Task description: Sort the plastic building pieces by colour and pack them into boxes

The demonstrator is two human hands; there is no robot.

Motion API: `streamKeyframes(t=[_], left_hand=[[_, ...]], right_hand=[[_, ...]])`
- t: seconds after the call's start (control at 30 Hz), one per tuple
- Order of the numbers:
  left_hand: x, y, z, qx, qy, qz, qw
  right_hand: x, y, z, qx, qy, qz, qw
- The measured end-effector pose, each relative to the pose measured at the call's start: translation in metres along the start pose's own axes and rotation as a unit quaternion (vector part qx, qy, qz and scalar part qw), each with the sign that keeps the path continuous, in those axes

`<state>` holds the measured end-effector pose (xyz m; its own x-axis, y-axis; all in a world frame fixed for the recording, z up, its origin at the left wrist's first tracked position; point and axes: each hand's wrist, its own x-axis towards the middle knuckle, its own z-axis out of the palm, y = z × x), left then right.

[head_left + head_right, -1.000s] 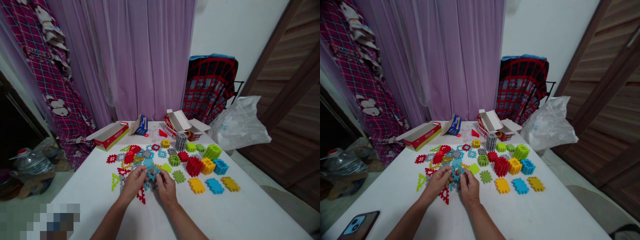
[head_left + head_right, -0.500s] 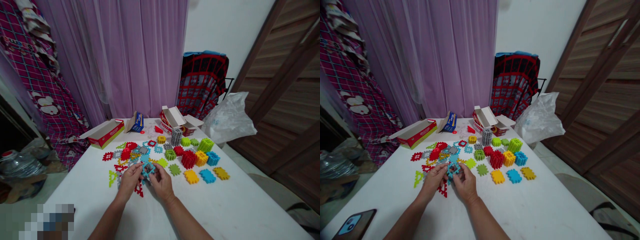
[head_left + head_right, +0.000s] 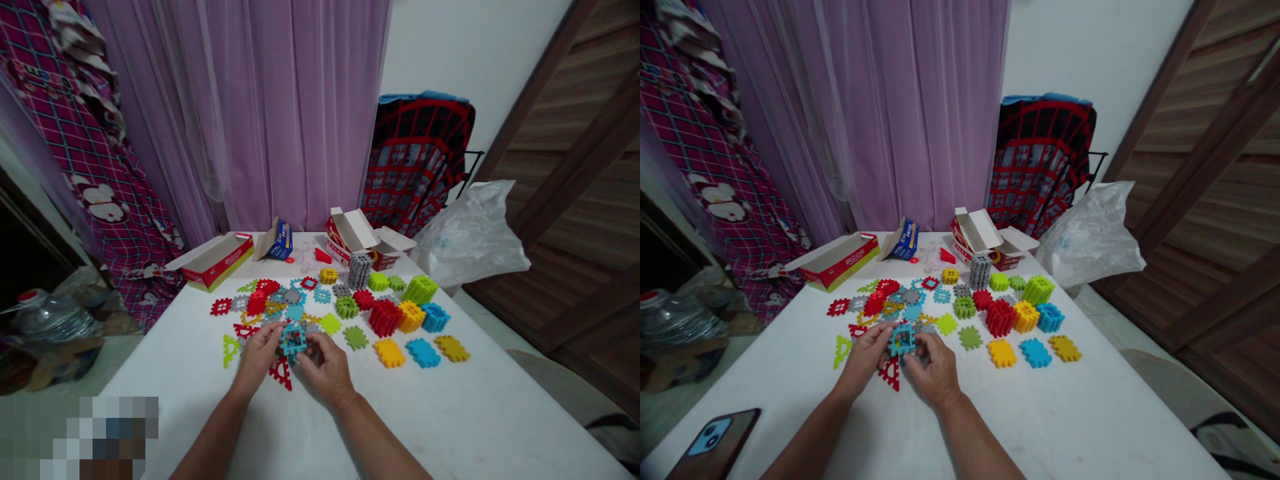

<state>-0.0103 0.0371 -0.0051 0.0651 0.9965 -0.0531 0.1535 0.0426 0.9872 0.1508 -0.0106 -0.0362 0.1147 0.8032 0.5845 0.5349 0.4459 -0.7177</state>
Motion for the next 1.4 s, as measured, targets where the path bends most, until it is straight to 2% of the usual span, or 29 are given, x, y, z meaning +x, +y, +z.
streamKeyframes(t=[0.2,0.37,0.43,0.63,0.8,1.1,1.4], left_hand=[[0.001,0.001,-0.005,0.006,-0.032,-0.006,0.999],[0.003,-0.003,-0.008,0.000,-0.067,-0.004,0.998],[0.003,-0.004,-0.008,-0.003,-0.074,-0.006,0.997],[0.001,-0.004,-0.004,-0.022,-0.133,-0.031,0.990],[0.001,-0.008,0.000,-0.035,-0.114,-0.025,0.993],[0.004,-0.007,-0.002,-0.046,-0.086,-0.043,0.994],[0.001,-0.004,0.001,-0.054,-0.077,-0.045,0.995]], right_hand=[[0.003,0.000,-0.005,-0.025,0.025,-0.080,0.996],[0.004,-0.002,-0.008,-0.030,-0.042,-0.118,0.992],[0.003,-0.002,-0.007,-0.031,-0.044,-0.114,0.992],[0.003,0.005,-0.002,-0.096,0.041,-0.040,0.994],[0.002,0.008,0.000,-0.118,0.036,-0.023,0.992],[0.002,0.002,-0.001,-0.111,0.004,-0.068,0.992],[0.000,0.003,0.002,-0.140,0.022,-0.049,0.989]])
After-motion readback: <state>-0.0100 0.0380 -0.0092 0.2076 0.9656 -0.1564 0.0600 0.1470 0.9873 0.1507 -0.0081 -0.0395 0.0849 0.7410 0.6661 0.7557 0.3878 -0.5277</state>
